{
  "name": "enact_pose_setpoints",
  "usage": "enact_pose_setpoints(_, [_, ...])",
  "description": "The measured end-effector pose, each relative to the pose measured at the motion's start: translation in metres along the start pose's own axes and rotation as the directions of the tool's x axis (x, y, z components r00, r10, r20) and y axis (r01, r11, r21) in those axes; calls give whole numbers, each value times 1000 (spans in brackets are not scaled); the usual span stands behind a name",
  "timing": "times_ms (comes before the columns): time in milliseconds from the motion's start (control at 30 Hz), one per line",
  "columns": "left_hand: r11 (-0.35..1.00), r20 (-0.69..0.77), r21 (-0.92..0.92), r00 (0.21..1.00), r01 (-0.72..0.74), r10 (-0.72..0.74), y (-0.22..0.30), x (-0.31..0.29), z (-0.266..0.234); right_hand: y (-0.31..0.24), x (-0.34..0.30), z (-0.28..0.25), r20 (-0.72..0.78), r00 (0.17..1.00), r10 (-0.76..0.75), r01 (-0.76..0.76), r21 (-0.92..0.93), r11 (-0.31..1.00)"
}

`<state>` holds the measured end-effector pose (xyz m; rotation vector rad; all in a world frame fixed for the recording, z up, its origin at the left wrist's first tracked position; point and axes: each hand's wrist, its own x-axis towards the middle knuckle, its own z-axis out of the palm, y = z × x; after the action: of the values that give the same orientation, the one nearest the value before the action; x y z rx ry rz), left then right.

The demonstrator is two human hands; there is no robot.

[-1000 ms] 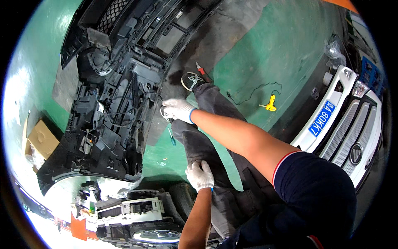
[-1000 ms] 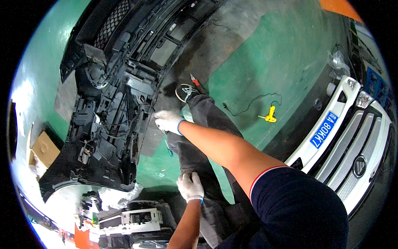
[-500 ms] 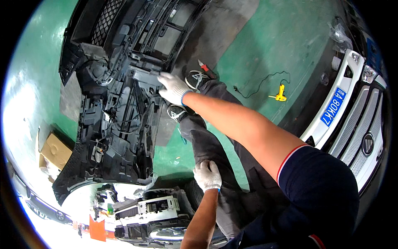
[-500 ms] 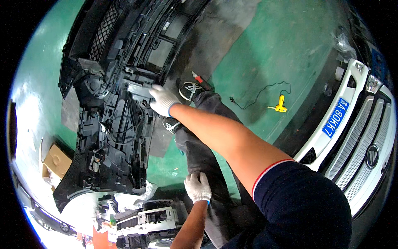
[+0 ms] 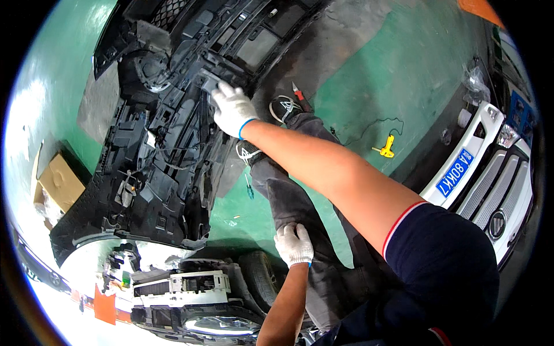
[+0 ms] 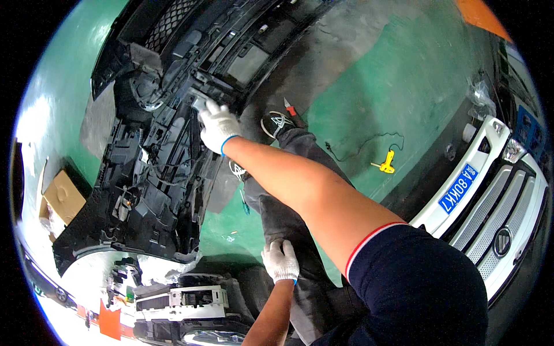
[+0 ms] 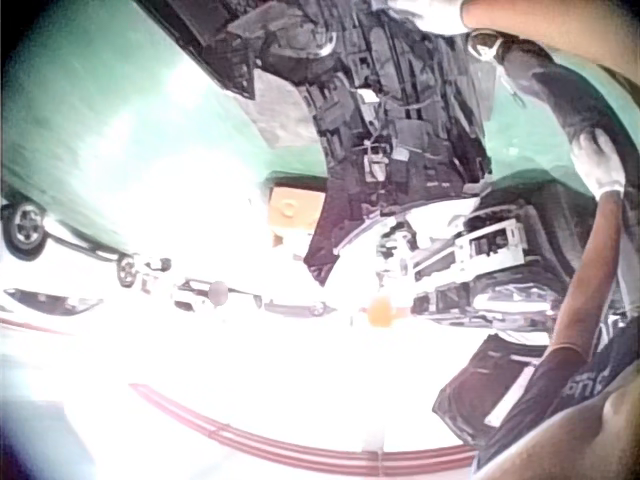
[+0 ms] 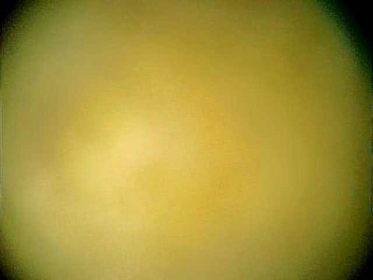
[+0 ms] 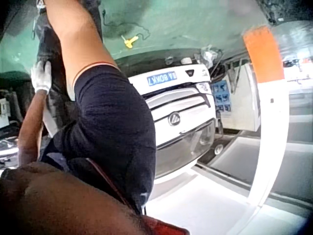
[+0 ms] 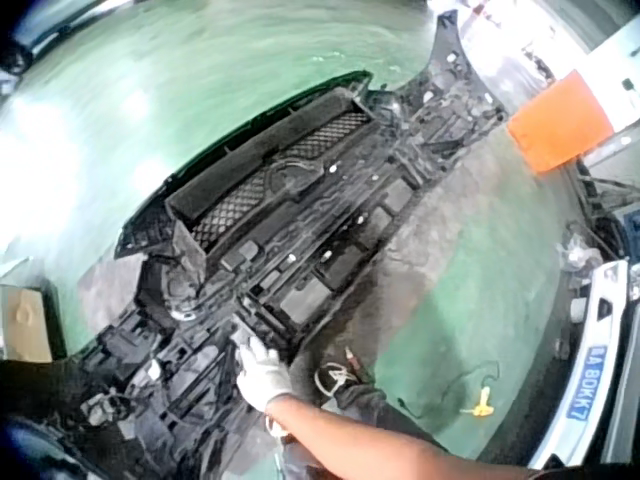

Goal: The person assembles a car bumper by attaching a small black plastic component to the main bumper assembly. They manipulate the parts by hand, aligning and snapping the component into place. The person then moves the assembled bumper and handles other car parts on the floor.

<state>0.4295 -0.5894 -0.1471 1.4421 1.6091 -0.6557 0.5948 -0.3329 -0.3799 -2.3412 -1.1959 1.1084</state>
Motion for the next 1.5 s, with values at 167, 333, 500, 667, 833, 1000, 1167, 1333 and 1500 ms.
enact_pose_setpoints(167, [1000,32,6,999,9,-10,-5,0,2,34,15,11,371,922,-107,131,-40,991])
enact_pose_setpoints(333, [1000,12,0,1000,8,-8,-10,-3,0,66,-42,13,383,912,-150,146,41,988])
enact_pose_setpoints(500, [1000,24,12,1000,-9,9,-5,2,-10,82,-137,-13,533,808,252,-251,-76,965])
enact_pose_setpoints(667, [993,25,92,998,-67,65,2,4,-19,114,-277,6,550,775,311,-482,197,854])
enact_pose_setpoints(833, [980,33,159,993,-119,115,9,9,-27,76,-332,-25,621,646,443,-753,426,502])
enact_pose_setpoints(1000, [944,30,242,974,-227,226,10,16,-29,64,-334,-34,637,720,275,-669,534,516])
enact_pose_setpoints(1167, [908,76,338,969,-248,236,19,15,-34,75,-331,-50,597,744,301,-634,488,599])
enact_pose_setpoints(1333, [883,84,385,963,-267,255,18,14,-30,96,-354,-72,507,790,344,-601,534,594])
enact_pose_setpoints(1500, [883,73,406,971,-236,226,26,14,-29,109,-344,-151,407,818,408,-574,523,630])
